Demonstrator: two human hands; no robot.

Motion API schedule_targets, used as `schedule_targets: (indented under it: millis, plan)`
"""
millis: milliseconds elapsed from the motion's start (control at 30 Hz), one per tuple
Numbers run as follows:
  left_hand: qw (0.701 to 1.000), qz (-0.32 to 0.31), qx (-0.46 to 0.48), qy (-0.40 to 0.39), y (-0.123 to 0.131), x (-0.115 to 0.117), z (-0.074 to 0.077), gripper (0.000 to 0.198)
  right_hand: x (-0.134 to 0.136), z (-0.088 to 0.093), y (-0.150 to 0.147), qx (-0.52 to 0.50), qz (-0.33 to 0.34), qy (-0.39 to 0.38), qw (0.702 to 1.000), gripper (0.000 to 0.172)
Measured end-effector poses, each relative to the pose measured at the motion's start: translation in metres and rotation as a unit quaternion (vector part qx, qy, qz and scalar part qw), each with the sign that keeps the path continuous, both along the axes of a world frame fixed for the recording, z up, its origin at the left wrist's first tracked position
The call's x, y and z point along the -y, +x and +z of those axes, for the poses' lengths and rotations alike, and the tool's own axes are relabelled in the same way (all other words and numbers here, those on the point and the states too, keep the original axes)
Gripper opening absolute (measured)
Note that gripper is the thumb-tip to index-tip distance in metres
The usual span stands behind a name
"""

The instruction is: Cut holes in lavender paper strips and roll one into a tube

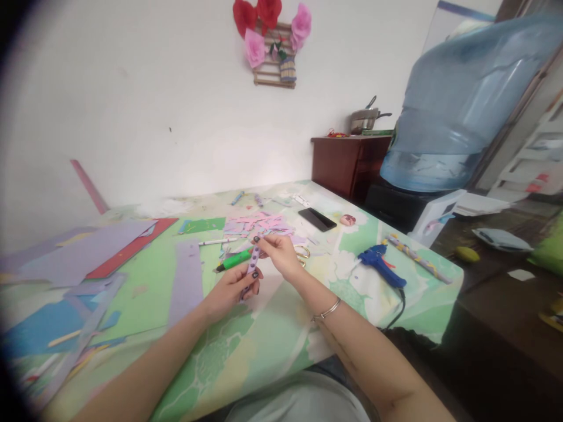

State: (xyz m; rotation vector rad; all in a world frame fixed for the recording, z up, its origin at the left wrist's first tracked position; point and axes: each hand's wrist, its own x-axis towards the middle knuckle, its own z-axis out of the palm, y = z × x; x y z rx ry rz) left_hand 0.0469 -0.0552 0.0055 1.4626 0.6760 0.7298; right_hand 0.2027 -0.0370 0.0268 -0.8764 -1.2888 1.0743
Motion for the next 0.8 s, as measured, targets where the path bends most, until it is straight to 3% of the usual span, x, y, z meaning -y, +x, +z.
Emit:
schedule_targets:
  millis: [233, 533, 700, 800]
  plan:
    - [1.0, -0.01, -0.004, -0.016, 0.0002, 0.0004, -0.0011, 0.023, 0.0016, 0.0028, 0.0006, 0.019, -0.027, 0.024, 0.999, 0.031]
    - [0.998, 0.006, 0.041, -0.055, -0.0002, 0.0002, -0.0002, 0.024, -0.0027, -0.0011, 0.0007, 0.013, 0.047, -0.018, 0.999, 0.029]
    - [0.985, -0.017, 0.134, -0.109, -0.0033, -0.0011, 0.0012, 0.026, -0.0015, 0.0, 0.0017, -0.01, 0.056, -0.002, 0.998, 0.03]
    - [0.981, -0.042, 0.142, -0.123, -0.0071, -0.0033, 0.0023, 0.027, -0.0011, 0.0008, 0.0027, -0.011, 0.054, 0.0, 0.998, 0.028]
